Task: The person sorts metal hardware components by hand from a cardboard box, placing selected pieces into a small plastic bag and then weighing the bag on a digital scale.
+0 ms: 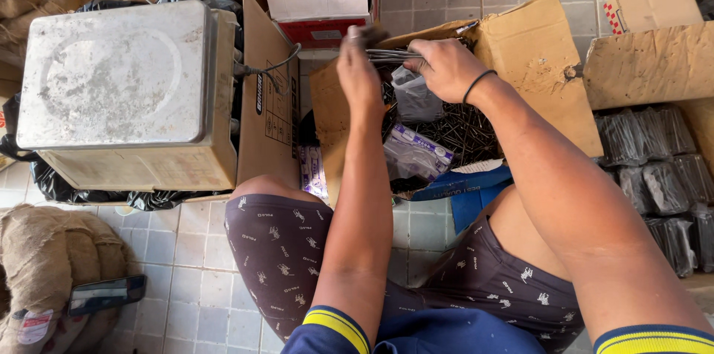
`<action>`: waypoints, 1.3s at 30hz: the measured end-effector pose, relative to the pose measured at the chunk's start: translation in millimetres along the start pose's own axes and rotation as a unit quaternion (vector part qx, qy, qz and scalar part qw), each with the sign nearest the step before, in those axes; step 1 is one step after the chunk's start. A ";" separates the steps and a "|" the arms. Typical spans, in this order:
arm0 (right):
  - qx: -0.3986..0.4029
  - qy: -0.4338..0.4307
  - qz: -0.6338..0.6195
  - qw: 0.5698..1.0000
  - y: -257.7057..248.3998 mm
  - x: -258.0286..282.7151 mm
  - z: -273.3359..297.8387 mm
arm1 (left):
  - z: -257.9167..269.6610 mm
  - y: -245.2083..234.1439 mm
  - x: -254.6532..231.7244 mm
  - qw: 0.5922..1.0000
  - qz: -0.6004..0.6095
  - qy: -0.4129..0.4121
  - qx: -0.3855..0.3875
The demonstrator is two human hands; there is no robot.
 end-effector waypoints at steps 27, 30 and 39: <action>-0.235 -0.154 -0.134 0.950 -32.9 31.5 4.7 | 15.5 18.8 13.0 0.975 -0.200 0.051 0.085; -0.204 -0.117 -0.101 0.967 -35.5 14.7 -3.7 | 15.1 15.1 2.8 0.944 -0.273 0.178 0.045; -0.108 0.018 -0.012 0.994 -6.6 -15.9 -19.1 | 12.1 3.9 35.8 0.856 -0.497 -0.001 0.139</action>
Point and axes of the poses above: each hand's wrist, its own z-axis away from the middle knuckle, its own y-axis out of the palm, x = y × z, the point moved 5 cm from there along -z, towards the middle knuckle, and after that the axes turned 12 degrees about -x, right-handed, at the moved point
